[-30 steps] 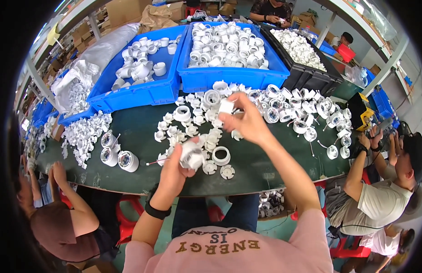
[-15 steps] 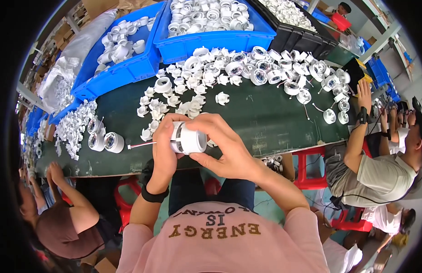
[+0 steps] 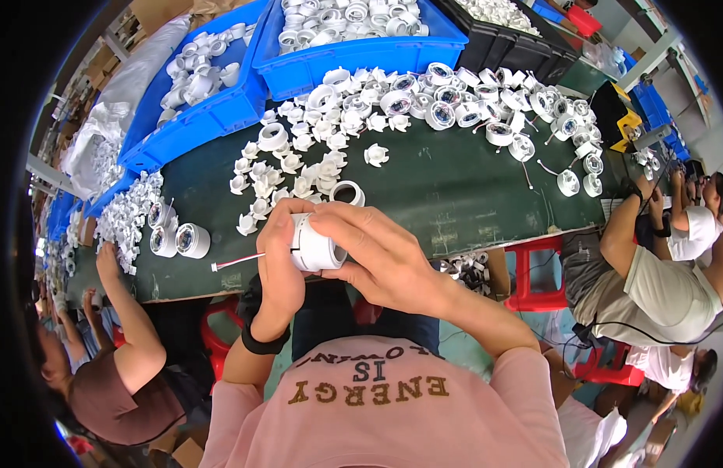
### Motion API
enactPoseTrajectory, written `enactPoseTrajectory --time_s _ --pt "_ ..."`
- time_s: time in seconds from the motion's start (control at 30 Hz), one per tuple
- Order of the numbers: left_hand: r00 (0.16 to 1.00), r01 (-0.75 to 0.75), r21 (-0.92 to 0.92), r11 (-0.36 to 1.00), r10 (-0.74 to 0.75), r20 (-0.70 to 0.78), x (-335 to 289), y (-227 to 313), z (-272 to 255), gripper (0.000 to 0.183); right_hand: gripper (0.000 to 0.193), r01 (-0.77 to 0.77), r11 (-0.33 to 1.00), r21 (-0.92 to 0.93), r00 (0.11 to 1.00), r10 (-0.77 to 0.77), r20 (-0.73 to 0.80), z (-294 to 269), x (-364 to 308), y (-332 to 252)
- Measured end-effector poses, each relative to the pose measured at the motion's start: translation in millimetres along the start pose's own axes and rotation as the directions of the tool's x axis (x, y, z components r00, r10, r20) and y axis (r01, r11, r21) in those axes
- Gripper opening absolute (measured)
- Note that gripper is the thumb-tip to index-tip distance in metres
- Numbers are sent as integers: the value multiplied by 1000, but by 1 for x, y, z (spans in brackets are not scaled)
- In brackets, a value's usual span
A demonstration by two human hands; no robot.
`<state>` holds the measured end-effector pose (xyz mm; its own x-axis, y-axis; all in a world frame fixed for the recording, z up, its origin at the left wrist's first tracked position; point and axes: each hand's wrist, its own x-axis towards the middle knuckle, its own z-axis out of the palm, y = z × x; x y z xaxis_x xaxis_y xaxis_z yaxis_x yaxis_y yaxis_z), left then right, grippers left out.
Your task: Assembling plastic components and internal electronics for small devices at a factory workbench.
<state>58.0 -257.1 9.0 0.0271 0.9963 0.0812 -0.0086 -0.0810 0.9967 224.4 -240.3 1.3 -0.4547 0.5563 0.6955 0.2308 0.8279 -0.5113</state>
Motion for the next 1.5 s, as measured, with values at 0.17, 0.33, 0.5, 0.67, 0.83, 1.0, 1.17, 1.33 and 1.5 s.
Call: enactPoseTrajectory --time_s 0.17,0.33,0.5,0.67,0.83,1.0,1.17,1.33,1.5 --pt "988 -141 5 990 141 -63 -3 -14 6 43 58 77 995 -63 996 -80 -45 7 -6 0" --pt "994 -61 -34 998 57 -95 -7 -29 1 43 61 58 998 -11 998 -58 -39 17 -12 17" --pt "890 401 -255 880 -440 -117 -1 -23 0 50 61 -3 1000 10 982 1 188 0 2 18" --pt "927 349 -205 915 -368 -65 5 -21 8 50 63 -159 972 174 978 131 160 19 5 13" --pt "915 386 -280 879 -403 -3 0 -15 9 44 53 -135 966 222 990 142 -16 33 -4 16" --pt "998 21 22 1000 -20 -58 -10 -19 15 42 53 -45 975 216 988 76 -136 44 -15 10" --pt "982 188 21 982 -188 26 -33 -30 14 38 56 -157 960 232 985 136 105 39 -52 13" --pt "974 221 -103 970 -224 -21 -27 -51 2 35 70 -701 669 247 713 661 234 24 -77 -18" --pt "944 -224 269 937 140 300 -14 -40 36 82 68 -549 776 312 752 621 -222 36 -58 -1"
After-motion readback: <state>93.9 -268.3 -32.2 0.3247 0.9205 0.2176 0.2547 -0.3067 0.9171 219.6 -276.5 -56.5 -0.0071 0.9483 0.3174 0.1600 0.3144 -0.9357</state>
